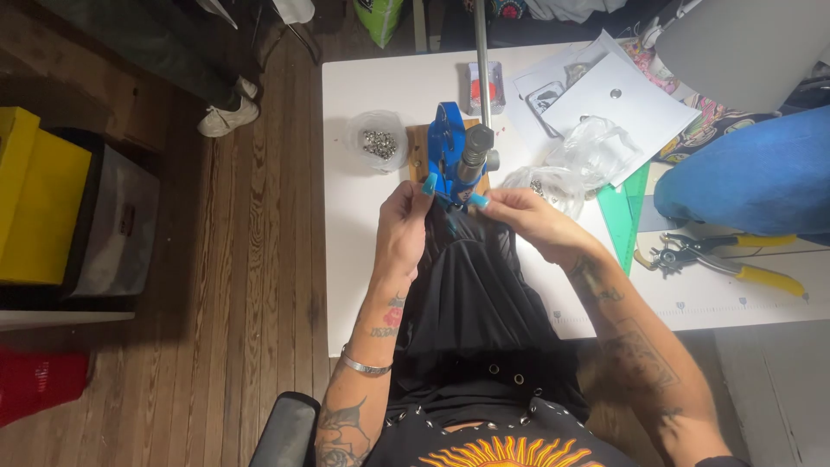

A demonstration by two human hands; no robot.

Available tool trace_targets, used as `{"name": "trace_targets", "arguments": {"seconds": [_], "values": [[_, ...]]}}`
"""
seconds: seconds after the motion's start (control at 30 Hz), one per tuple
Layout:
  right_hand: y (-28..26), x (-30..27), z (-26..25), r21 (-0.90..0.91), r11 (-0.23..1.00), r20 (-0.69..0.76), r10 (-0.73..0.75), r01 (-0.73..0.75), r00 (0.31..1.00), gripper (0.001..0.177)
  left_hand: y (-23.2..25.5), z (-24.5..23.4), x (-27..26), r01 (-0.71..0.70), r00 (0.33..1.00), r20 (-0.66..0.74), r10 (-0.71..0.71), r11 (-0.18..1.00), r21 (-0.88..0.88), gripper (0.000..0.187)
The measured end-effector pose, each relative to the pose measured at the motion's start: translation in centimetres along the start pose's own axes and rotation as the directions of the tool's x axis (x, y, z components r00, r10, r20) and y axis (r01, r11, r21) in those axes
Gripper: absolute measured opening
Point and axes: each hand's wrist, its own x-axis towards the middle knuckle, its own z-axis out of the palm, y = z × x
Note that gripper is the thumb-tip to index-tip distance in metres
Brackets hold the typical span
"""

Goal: Installing metal grommets onto a black fabric item using a manual hand press

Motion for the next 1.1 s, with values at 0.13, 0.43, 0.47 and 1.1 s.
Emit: {"name": "trace_targets", "arguments": {"seconds": [0.13,0.43,0.47,1.1], "values": [[-3.9,-1.4,1.5,0.143,0.978,-0.037,-0.15,0.154,0.988,0.024,0.6,0.2,0.0,0.015,1.0,0.019,-0.014,0.999,-0.046,0.02],[-2.2,-1.5,2.4,0.166,0.972,-0.165,-0.138,0.166,0.977,0.025,1.3,-0.1,-0.9,-0.013,1.0,-0.019,0.012,0.998,-0.055,0.025],[-1.9,-1.8,2.3,0.161,0.971,-0.17,-0.149,0.176,0.974,0.025,1.6,-0.2,-1.4,-0.023,1.0,-0.013,0.023,0.998,-0.057,0.025],[0.3,-6.8,2.6,-0.261,0.899,0.136,-0.327,0.352,0.935,0.029,3.0,-3.2,-5.9,-0.115,0.785,0.613,-0.088,0.952,0.285,0.043]]}}
